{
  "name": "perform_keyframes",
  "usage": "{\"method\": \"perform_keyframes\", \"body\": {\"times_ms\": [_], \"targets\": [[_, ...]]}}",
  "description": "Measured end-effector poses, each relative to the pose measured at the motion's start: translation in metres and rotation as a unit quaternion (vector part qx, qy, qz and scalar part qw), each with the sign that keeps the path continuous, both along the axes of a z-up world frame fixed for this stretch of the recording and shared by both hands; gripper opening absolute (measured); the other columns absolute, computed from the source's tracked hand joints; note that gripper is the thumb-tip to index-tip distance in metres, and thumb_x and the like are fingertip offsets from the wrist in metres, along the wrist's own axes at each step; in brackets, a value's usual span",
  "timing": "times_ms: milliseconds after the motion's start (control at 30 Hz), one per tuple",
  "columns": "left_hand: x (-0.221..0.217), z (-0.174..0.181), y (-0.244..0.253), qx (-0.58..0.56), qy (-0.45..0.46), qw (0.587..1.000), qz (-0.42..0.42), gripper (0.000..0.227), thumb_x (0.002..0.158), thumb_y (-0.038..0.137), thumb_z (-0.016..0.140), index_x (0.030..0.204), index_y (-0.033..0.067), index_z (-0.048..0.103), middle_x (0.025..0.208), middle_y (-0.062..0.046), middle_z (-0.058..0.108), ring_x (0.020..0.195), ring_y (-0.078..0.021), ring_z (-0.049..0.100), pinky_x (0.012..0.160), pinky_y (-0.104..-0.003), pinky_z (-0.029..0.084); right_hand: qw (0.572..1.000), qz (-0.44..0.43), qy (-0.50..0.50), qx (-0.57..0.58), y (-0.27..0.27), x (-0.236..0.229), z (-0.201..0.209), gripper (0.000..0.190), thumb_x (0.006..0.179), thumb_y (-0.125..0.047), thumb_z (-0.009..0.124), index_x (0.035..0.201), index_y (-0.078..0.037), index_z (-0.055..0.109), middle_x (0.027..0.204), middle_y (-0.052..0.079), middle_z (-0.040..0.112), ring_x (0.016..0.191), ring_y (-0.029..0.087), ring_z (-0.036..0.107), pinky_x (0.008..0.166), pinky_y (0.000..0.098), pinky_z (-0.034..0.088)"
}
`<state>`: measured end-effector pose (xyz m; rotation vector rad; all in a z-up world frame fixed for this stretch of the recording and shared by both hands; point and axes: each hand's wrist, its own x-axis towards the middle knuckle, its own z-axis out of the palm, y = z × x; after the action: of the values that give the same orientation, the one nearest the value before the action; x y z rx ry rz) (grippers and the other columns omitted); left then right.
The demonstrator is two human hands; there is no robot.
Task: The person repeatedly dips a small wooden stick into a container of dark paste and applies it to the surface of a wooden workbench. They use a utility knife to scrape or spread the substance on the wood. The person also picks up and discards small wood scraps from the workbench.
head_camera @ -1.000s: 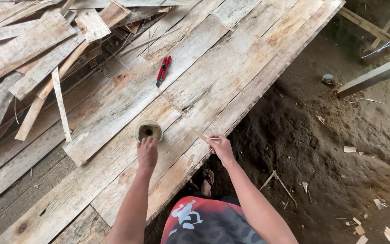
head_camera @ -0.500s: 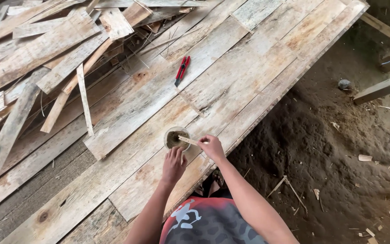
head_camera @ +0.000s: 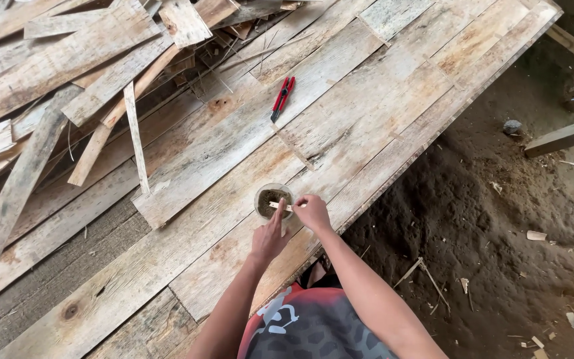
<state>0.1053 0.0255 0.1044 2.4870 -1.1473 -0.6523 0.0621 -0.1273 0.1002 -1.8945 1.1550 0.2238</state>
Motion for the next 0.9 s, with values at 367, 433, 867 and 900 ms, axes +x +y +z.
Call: {"method": "perform_keyframes", "body": {"times_ms": [367, 433, 867, 900], "targets": [[0.012, -0.027, -0.011, 0.079, 0.011, 0.997, -0.008, 0.099, 0.09, 0.021, 0.059, 0.165, 0.0188, -0.005, 0.133, -0.009, 0.067, 0.086, -0.0407, 0.075, 0.075, -0.05, 0.062, 1.0, 0.005, 0.029, -0.001, 0.0, 0.006, -0.003, 0.022, 0.08, -0.033, 0.07, 0.095, -0.022, 0.08, 0.108, 0.005, 0.079, 0.113, 0.032, 0.07, 0.095, 0.0438, 0.058], [0.013, -0.027, -0.011, 0.087, 0.008, 0.996, -0.011, 0.098, 0.09, 0.017, 0.06, 0.166, 0.0168, -0.003, 0.127, -0.009, 0.071, 0.087, -0.0382, 0.077, 0.075, -0.048, 0.062, 0.999, 0.006, 0.032, 0.002, 0.0, 0.005, -0.008, 0.022, 0.079, -0.033, 0.07, 0.095, -0.021, 0.08, 0.108, 0.006, 0.079, 0.112, 0.033, 0.071, 0.094, 0.0436, 0.058], [0.018, -0.013, -0.011, 0.103, -0.002, 0.995, -0.015, 0.099, 0.091, 0.017, 0.066, 0.166, 0.0168, 0.001, 0.109, -0.012, 0.077, 0.089, -0.0361, 0.077, 0.074, -0.049, 0.062, 0.999, 0.009, 0.031, 0.015, -0.013, -0.01, 0.007, 0.024, 0.077, -0.029, 0.073, 0.097, -0.018, 0.082, 0.121, 0.013, 0.075, 0.12, 0.037, 0.067, 0.097, 0.047, 0.057], [0.018, -0.013, -0.01, 0.1, -0.007, 0.995, -0.019, 0.098, 0.09, 0.015, 0.065, 0.166, 0.0173, 0.003, 0.11, -0.011, 0.078, 0.087, -0.0352, 0.078, 0.073, -0.048, 0.062, 0.999, 0.013, 0.03, 0.016, -0.016, -0.012, 0.006, 0.026, 0.077, -0.03, 0.073, 0.097, -0.018, 0.082, 0.122, 0.013, 0.075, 0.121, 0.037, 0.066, 0.099, 0.0475, 0.056]]}}
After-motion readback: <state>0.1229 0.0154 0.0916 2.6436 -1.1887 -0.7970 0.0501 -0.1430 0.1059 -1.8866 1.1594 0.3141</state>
